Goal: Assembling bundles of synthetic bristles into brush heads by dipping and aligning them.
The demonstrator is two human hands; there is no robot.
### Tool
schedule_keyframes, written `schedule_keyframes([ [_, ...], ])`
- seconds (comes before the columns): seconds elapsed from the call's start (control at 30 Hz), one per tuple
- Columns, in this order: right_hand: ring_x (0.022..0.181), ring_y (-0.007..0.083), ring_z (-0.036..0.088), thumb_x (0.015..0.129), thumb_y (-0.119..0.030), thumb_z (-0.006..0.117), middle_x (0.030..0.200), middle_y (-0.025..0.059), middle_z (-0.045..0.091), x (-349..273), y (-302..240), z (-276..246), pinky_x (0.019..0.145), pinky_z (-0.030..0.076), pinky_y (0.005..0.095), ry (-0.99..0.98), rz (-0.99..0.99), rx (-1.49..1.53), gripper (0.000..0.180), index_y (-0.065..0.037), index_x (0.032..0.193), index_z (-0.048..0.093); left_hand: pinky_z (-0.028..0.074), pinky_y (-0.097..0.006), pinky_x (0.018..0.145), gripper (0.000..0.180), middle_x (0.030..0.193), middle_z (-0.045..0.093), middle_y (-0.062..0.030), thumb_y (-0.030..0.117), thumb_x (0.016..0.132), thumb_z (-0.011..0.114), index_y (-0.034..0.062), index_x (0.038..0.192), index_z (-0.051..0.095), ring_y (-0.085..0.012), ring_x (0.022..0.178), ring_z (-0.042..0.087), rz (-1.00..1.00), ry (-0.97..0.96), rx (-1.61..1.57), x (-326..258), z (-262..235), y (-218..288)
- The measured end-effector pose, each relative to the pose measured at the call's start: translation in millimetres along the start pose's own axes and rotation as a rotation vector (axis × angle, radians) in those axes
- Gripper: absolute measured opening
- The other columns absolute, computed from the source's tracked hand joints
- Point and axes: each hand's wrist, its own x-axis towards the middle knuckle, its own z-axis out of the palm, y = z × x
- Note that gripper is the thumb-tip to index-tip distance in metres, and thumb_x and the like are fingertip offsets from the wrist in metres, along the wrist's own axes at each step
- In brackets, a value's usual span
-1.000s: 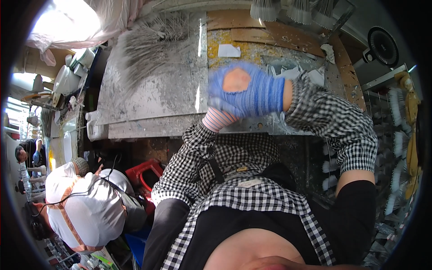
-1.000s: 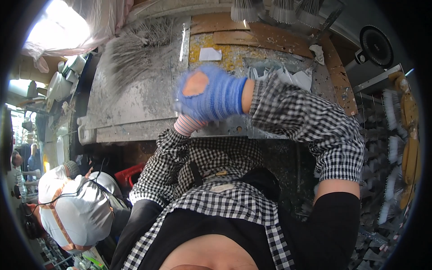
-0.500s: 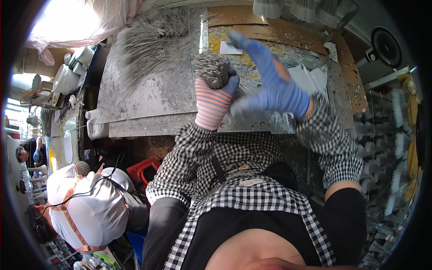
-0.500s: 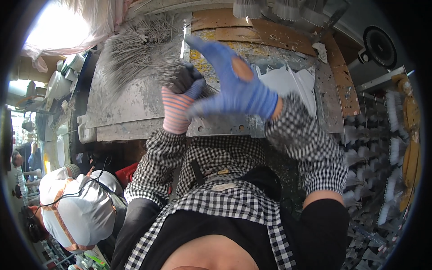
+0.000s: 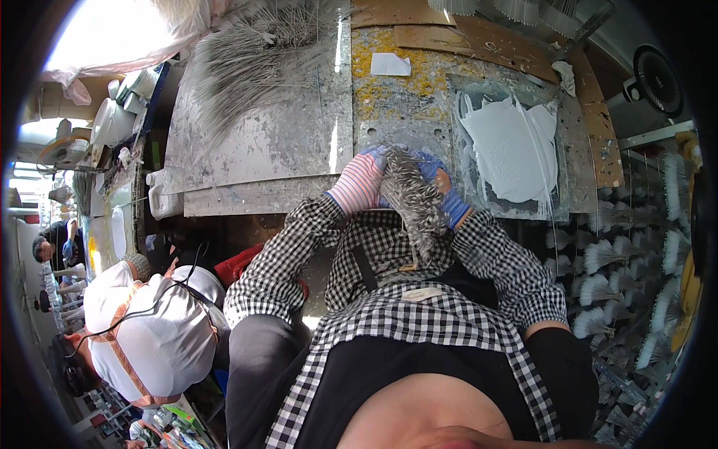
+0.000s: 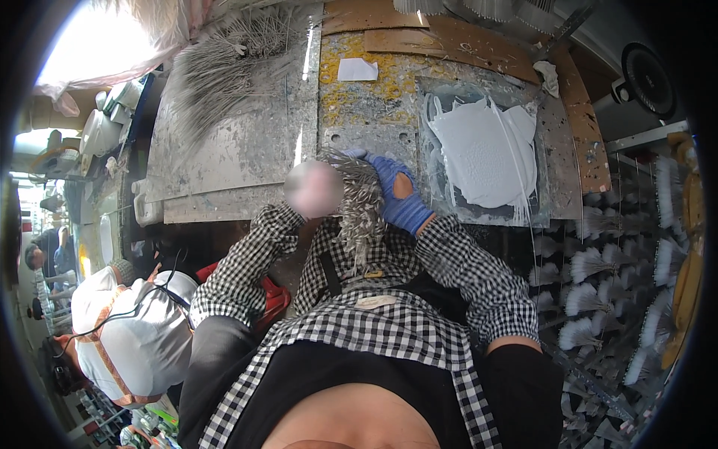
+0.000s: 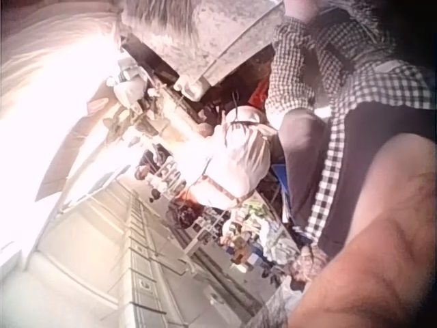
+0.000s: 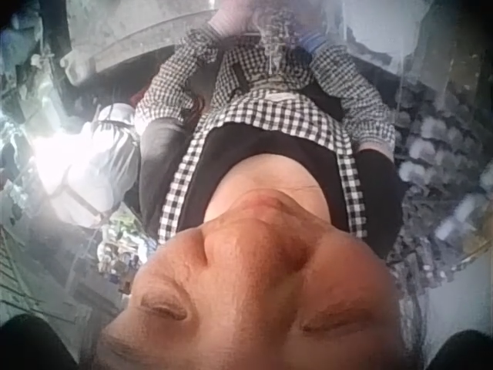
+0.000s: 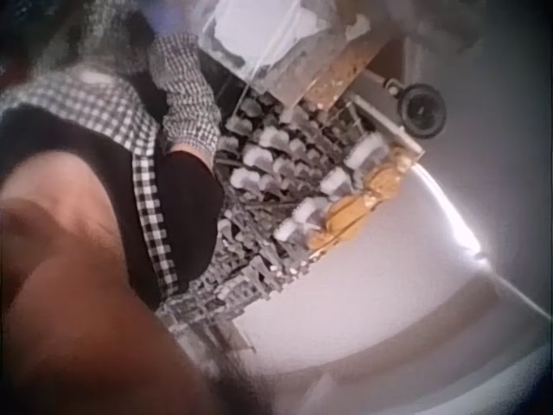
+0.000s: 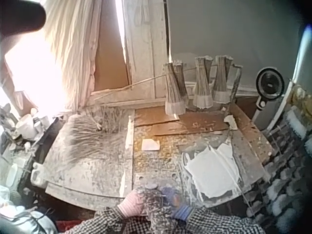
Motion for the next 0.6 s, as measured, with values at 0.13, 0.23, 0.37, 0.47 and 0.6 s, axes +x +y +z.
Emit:
schedule_keyframes([
  [0.13, 0.112, 0.0386, 0.059, 0.068, -0.016, 0.081, 0.120, 0.0208, 0.061, -7.5, -70.3, -19.9, 0.099, 0.047, 0.0418, 0.065, -0.222, -0.160, 0.074, -0.002, 0.134, 0.050, 0.048, -0.045, 0.101, 0.087, 0.119, 0.063, -0.0204, 0.044, 0.064, 0.085, 0.0003, 0.131, 0.049, -0.0404, 0.115, 0.059, 0.102, 0.184, 0.214, -20.3, -3.1, 12.9],
  [0.23, 0.112, 0.0402, 0.059, 0.067, -0.011, 0.080, 0.121, 0.0220, 0.060, -19.6, -21.3, 4.7, 0.100, 0.046, 0.0438, 0.064, -0.029, 0.077, 0.077, -0.002, 0.136, 0.048, 0.041, -0.043, 0.109, 0.085, 0.117, 0.064, -0.0200, 0.048, 0.064, 0.083, 0.0002, 0.128, 0.053, -0.0381, 0.117, 0.059, -0.051, 0.078, 0.059, -25.6, 8.5, 12.1],
  [0.37, 0.113, 0.0410, 0.058, 0.070, -0.010, 0.078, 0.125, 0.0219, 0.059, -18.3, 27.0, 20.7, 0.101, 0.045, 0.0456, -0.014, -0.025, -0.247, 0.078, -0.002, 0.140, 0.045, 0.033, -0.046, 0.115, 0.093, 0.120, 0.063, -0.0189, 0.056, 0.061, 0.083, 0.0004, 0.129, 0.053, -0.0380, 0.121, 0.056, 0.004, 0.147, 0.181, -29.0, 15.5, 20.8],
  [0.47, 0.112, 0.0418, 0.058, 0.072, -0.010, 0.077, 0.127, 0.0216, 0.057, -46.0, 17.8, 30.0, 0.102, 0.045, 0.0463, -0.066, 0.002, -0.398, 0.078, -0.002, 0.142, 0.043, 0.037, -0.046, 0.113, 0.092, 0.123, 0.061, -0.0195, 0.053, 0.062, 0.085, 0.0011, 0.130, 0.052, -0.0364, 0.123, 0.055, -0.059, 0.122, 0.097, -46.8, 36.1, 21.4],
  [0.6, 0.116, 0.0298, 0.060, 0.073, -0.031, 0.084, 0.130, 0.0152, 0.057, -52.5, -98.4, -12.3, 0.106, 0.045, 0.0408, -0.245, 0.198, 0.174, 0.084, -0.005, 0.142, 0.044, 0.048, -0.038, 0.103, 0.086, 0.127, 0.060, -0.0165, 0.037, 0.068, 0.089, 0.0003, 0.133, 0.046, -0.0249, 0.125, 0.056, -0.495, 0.222, -1.453, -60.4, 26.7, 87.4],
])
